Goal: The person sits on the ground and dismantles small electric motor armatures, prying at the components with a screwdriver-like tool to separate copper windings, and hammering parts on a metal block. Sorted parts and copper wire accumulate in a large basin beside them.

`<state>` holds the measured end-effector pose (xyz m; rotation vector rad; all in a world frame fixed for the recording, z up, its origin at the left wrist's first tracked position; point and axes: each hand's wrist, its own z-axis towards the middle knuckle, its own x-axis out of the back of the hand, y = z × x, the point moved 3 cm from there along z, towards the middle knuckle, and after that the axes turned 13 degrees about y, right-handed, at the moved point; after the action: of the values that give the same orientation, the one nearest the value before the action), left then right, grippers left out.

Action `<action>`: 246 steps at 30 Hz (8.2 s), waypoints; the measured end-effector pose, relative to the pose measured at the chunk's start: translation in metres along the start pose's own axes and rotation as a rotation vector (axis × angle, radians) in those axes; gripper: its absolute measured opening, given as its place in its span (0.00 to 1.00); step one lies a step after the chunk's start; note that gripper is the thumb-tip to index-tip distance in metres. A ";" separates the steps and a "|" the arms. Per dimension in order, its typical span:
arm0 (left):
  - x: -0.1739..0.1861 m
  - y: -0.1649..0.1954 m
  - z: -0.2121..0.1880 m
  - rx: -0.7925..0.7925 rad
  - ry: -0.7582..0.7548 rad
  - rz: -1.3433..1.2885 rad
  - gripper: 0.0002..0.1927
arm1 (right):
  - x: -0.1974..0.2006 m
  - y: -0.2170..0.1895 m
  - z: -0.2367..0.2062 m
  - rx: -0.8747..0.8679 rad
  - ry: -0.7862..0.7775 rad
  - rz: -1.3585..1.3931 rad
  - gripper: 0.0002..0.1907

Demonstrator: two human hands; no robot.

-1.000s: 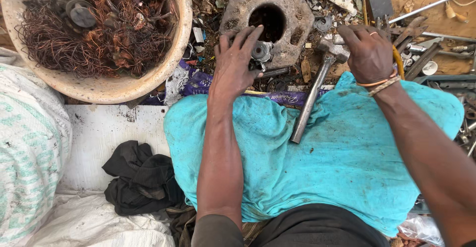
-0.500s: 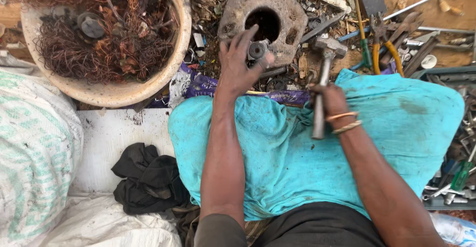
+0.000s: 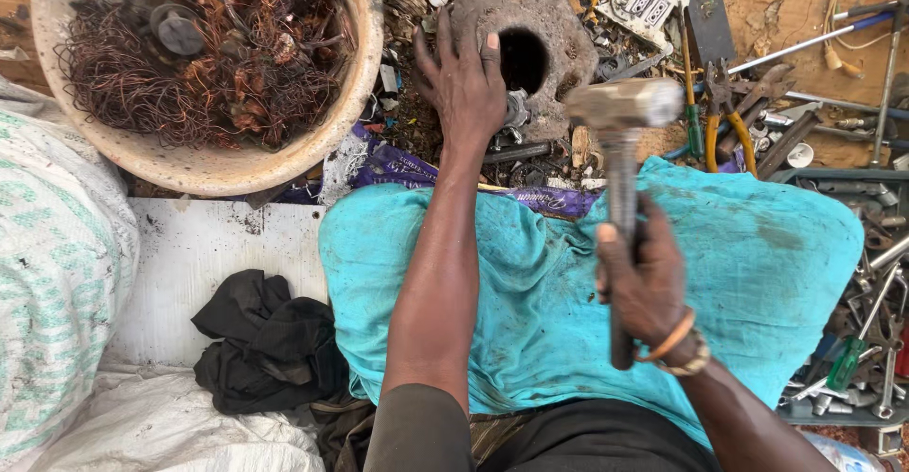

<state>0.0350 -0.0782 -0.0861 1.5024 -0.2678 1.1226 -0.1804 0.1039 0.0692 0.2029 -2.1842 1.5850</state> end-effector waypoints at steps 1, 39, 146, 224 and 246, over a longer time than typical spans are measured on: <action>-0.002 0.001 -0.001 -0.006 -0.019 0.020 0.27 | -0.012 -0.002 0.000 0.007 -0.009 -0.045 0.31; -0.019 -0.008 -0.006 0.028 0.081 0.031 0.32 | -0.032 0.037 0.018 -0.042 -0.082 -0.175 0.12; 0.001 -0.001 -0.011 0.011 0.037 -0.044 0.34 | 0.037 -0.002 0.018 0.155 0.101 -0.108 0.09; 0.105 0.036 -0.027 -0.517 -0.374 -0.253 0.32 | -0.033 0.086 0.242 0.992 -0.170 -1.100 0.23; 0.077 0.035 -0.041 -0.500 -0.491 -0.306 0.38 | -0.021 -0.061 0.087 0.823 0.077 -0.143 0.15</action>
<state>0.0293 -0.0209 -0.0118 1.2864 -0.5859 0.3874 -0.1623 -0.0002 0.0913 0.5105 -1.3102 2.2608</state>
